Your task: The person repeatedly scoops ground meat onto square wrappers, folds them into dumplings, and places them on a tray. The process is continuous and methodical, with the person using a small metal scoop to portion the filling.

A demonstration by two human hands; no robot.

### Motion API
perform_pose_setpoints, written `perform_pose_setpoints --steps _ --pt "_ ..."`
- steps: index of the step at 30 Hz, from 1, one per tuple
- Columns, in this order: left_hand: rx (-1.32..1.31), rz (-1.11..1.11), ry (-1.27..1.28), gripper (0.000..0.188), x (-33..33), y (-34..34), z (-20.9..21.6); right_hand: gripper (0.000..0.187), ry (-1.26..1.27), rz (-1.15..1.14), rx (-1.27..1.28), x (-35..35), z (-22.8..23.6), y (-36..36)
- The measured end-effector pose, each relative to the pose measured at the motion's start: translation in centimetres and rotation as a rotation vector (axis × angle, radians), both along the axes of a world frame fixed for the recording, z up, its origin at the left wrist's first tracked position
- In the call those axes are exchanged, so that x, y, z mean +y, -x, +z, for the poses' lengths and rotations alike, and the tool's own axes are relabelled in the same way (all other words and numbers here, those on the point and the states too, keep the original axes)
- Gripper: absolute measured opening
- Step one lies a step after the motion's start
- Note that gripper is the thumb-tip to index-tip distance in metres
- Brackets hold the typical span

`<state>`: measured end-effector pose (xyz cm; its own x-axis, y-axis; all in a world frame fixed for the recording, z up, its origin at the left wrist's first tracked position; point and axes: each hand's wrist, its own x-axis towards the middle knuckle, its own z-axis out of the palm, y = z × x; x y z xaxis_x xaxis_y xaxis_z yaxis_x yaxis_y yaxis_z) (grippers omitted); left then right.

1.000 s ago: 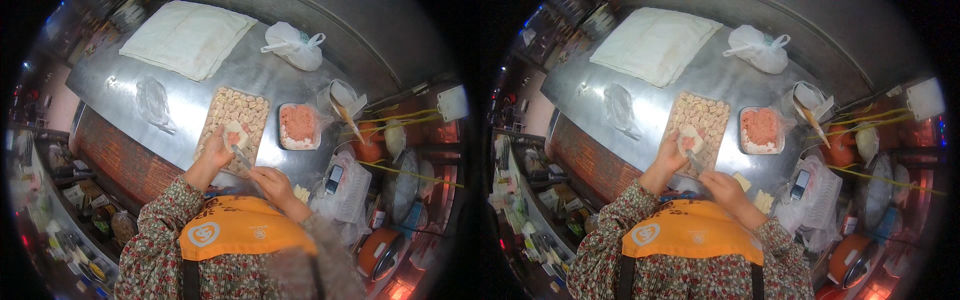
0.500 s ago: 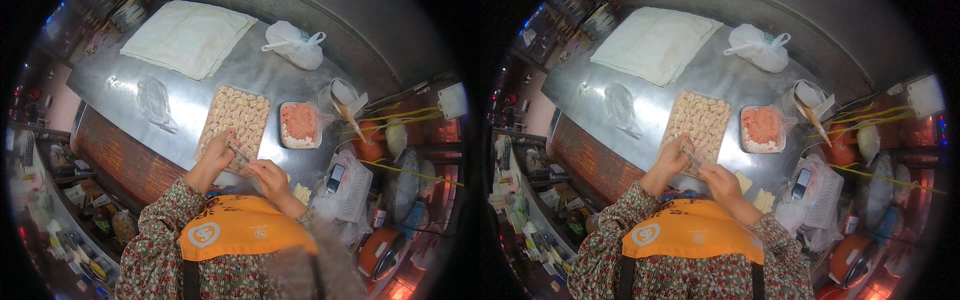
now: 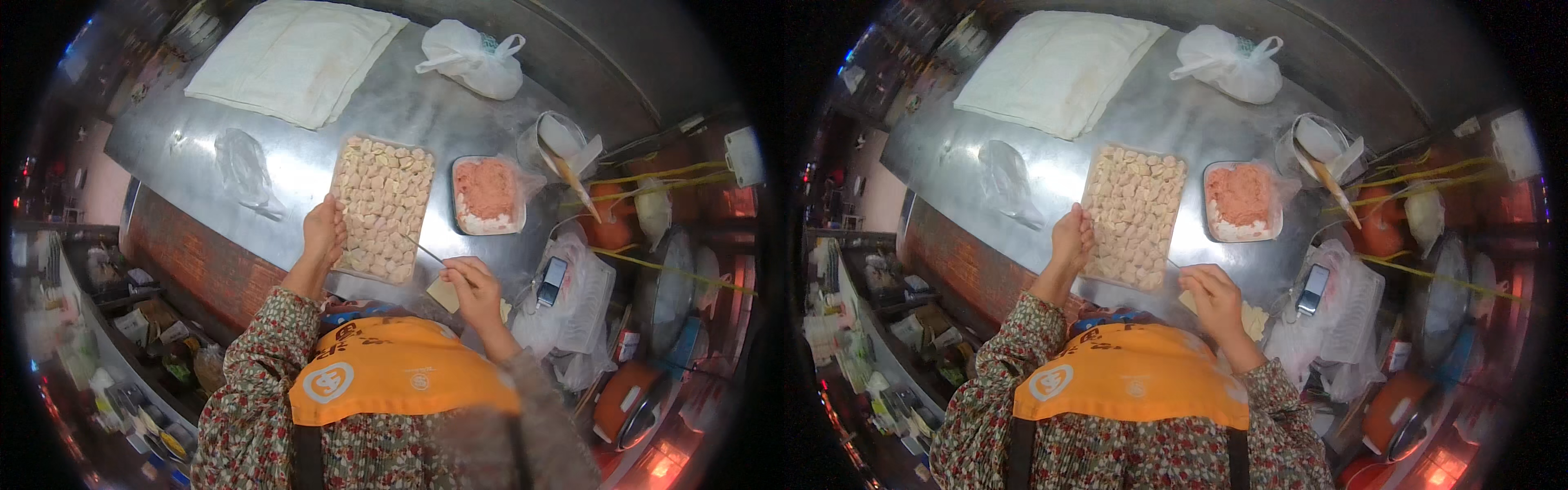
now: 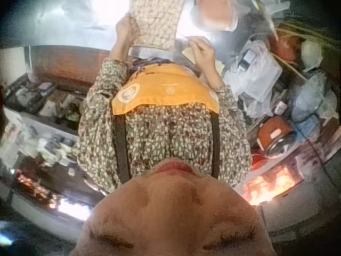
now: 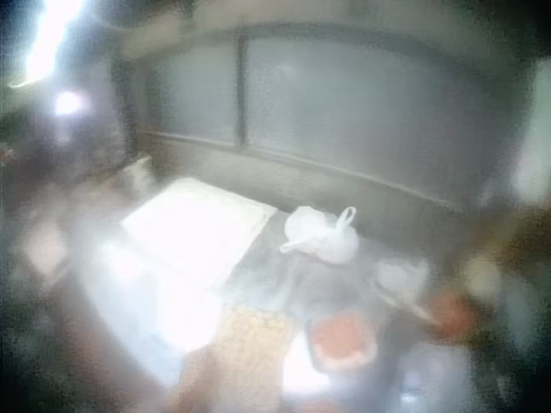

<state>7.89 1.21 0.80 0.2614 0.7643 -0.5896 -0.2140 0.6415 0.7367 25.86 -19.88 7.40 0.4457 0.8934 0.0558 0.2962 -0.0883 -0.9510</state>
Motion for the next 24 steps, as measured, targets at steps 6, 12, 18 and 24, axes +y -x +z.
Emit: perform_pose_setpoints --steps 6,12,18,24 --pt "0.095 -0.096 -0.133 0.034 0.9 -0.4 0.1 0.016 0.042 -0.175 0.161 -1.5 -1.5 -2.2" --pt "0.004 -0.061 -0.038 0.021 1.5 -0.4 0.2 0.016 0.071 -0.243 0.197 -2.3 -2.1 -3.5" --pt "-0.026 -0.061 0.042 0.017 0.9 -0.1 0.4 0.016 0.086 -0.297 -0.192 -2.8 -2.9 -4.9" --pt "-0.015 -0.031 0.028 0.016 0.2 0.5 0.2 0.017 0.085 -0.296 -0.497 -2.0 -5.0 -7.5"
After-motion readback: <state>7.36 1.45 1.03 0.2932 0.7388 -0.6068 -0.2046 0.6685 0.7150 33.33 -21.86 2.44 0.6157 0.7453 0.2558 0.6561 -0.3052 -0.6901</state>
